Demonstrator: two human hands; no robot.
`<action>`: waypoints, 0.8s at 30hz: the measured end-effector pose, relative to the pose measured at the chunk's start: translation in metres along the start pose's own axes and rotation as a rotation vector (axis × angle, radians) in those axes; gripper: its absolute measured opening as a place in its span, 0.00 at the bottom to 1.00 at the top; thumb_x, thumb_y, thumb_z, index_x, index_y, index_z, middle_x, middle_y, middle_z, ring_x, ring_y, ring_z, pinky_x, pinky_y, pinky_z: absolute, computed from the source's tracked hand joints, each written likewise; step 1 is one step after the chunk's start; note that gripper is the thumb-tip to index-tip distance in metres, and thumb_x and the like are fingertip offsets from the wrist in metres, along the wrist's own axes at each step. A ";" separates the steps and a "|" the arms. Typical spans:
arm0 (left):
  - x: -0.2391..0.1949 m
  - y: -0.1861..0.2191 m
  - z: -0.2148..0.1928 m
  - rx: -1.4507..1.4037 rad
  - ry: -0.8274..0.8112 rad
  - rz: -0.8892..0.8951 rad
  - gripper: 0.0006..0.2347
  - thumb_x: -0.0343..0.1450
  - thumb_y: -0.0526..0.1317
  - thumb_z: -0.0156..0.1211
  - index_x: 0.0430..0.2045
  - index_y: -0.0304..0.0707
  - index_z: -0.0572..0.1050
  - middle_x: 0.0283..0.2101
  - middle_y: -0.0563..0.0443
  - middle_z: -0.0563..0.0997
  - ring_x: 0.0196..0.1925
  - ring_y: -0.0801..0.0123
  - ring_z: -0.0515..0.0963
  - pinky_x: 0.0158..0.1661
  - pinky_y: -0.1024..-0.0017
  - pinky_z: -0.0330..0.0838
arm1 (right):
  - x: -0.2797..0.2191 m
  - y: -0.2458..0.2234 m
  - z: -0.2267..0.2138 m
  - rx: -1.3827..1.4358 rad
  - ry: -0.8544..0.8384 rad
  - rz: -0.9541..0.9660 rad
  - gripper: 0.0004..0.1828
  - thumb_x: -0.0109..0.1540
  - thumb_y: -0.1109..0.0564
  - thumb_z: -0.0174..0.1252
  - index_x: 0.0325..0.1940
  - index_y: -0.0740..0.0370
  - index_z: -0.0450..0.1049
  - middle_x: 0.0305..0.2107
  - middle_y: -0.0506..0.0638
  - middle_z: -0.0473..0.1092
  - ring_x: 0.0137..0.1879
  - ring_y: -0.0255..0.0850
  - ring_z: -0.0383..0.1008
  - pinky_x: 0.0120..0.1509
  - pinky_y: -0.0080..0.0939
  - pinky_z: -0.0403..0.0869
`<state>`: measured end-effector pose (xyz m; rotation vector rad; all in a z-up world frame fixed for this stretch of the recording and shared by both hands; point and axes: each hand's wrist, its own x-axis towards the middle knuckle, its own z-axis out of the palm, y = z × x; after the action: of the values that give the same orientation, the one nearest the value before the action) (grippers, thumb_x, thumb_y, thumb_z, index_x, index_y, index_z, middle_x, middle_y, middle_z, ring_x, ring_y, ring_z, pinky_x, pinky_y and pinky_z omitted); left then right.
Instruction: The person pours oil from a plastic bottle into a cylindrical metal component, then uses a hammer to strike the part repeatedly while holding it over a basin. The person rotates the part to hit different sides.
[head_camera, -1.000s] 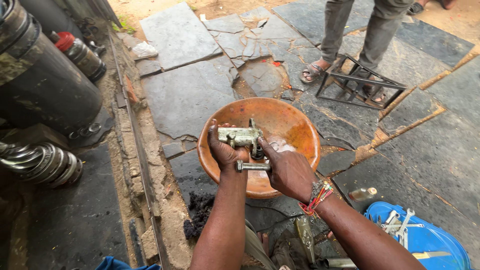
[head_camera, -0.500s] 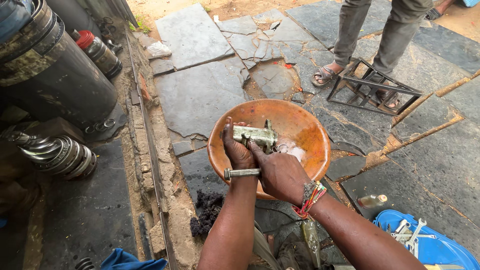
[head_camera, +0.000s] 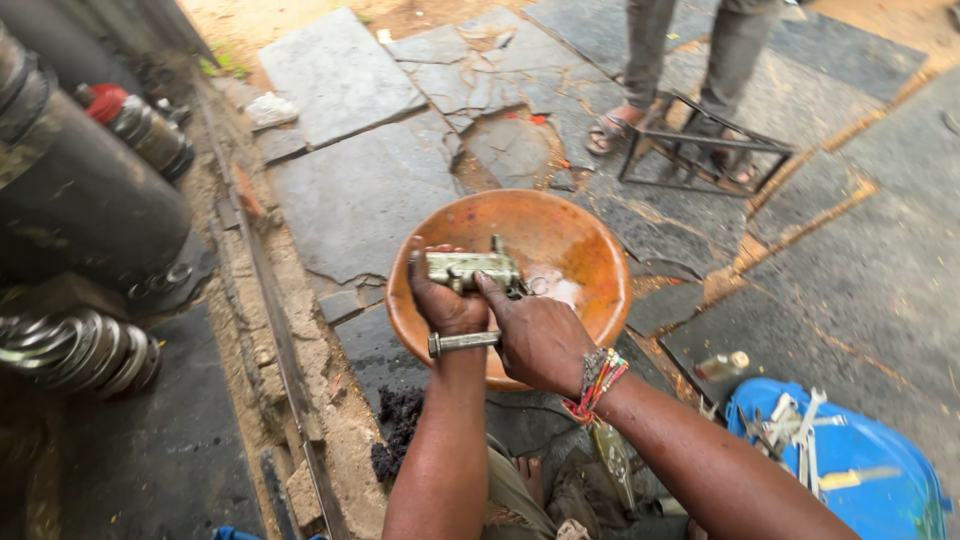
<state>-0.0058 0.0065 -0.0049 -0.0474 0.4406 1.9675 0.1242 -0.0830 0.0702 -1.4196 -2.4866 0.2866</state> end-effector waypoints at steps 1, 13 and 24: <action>0.001 0.000 -0.001 0.010 0.005 -0.013 0.12 0.68 0.46 0.69 0.28 0.38 0.74 0.28 0.49 0.77 0.31 0.63 0.79 0.34 0.64 0.78 | -0.003 0.008 0.005 0.005 0.001 0.035 0.44 0.54 0.62 0.56 0.75 0.65 0.53 0.20 0.63 0.73 0.27 0.62 0.74 0.31 0.64 0.70; -0.009 0.000 -0.003 -0.031 -0.162 -0.121 0.13 0.72 0.48 0.67 0.27 0.40 0.73 0.28 0.49 0.76 0.35 0.61 0.77 0.43 0.61 0.77 | -0.082 0.126 0.058 1.282 0.255 0.629 0.18 0.70 0.50 0.52 0.58 0.59 0.78 0.23 0.48 0.64 0.19 0.31 0.61 0.22 0.36 0.61; -0.095 -0.054 0.009 0.187 -0.444 -0.609 0.12 0.71 0.48 0.63 0.31 0.40 0.73 0.31 0.48 0.77 0.34 0.59 0.79 0.38 0.60 0.78 | -0.125 0.114 0.052 1.998 0.121 0.672 0.26 0.66 0.31 0.44 0.43 0.56 0.62 0.16 0.54 0.66 0.13 0.40 0.59 0.16 0.39 0.57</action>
<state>0.0848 -0.0542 0.0098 0.3329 0.2698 1.2816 0.2608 -0.1360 -0.0288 -0.9129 -0.4844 1.8666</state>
